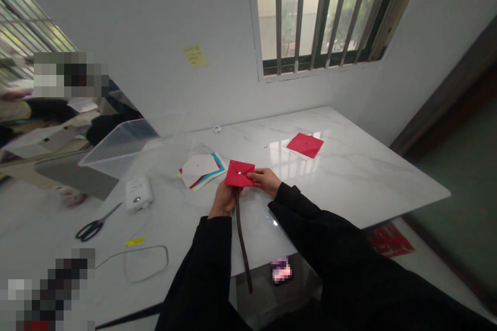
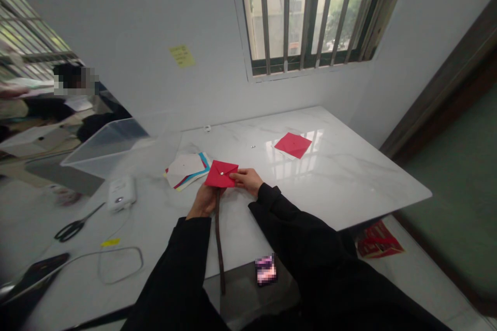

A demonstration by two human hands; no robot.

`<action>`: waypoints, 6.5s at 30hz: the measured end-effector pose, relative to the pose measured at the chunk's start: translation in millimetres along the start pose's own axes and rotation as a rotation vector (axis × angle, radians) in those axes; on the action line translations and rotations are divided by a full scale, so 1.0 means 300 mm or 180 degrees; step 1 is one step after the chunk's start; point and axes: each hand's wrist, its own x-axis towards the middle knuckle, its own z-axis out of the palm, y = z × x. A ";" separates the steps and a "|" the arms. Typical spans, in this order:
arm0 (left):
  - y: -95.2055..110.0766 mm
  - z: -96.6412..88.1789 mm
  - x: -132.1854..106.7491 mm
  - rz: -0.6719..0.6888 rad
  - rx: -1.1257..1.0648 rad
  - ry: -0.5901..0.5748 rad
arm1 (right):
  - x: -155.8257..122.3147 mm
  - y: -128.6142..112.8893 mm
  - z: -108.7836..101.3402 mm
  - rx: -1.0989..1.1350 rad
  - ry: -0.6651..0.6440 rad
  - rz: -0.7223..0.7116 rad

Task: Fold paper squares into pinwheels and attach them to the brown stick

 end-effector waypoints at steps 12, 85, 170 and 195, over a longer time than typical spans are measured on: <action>0.050 -0.026 -0.021 -0.0040 0.0682 -0.0038 | -0.005 -0.013 -0.045 -0.0193 0.0160 -0.0189; -0.093 0.088 -0.043 0.0840 0.1246 0.0211 | -0.029 -0.001 -0.173 -0.1975 0.0336 -0.1522; -0.079 0.110 -0.058 0.0939 0.1541 0.0077 | -0.080 -0.030 -0.109 -0.2502 0.0325 -0.1659; -0.079 0.118 -0.067 0.0892 0.1471 0.0076 | -0.062 -0.025 -0.127 -0.2338 0.0108 -0.1597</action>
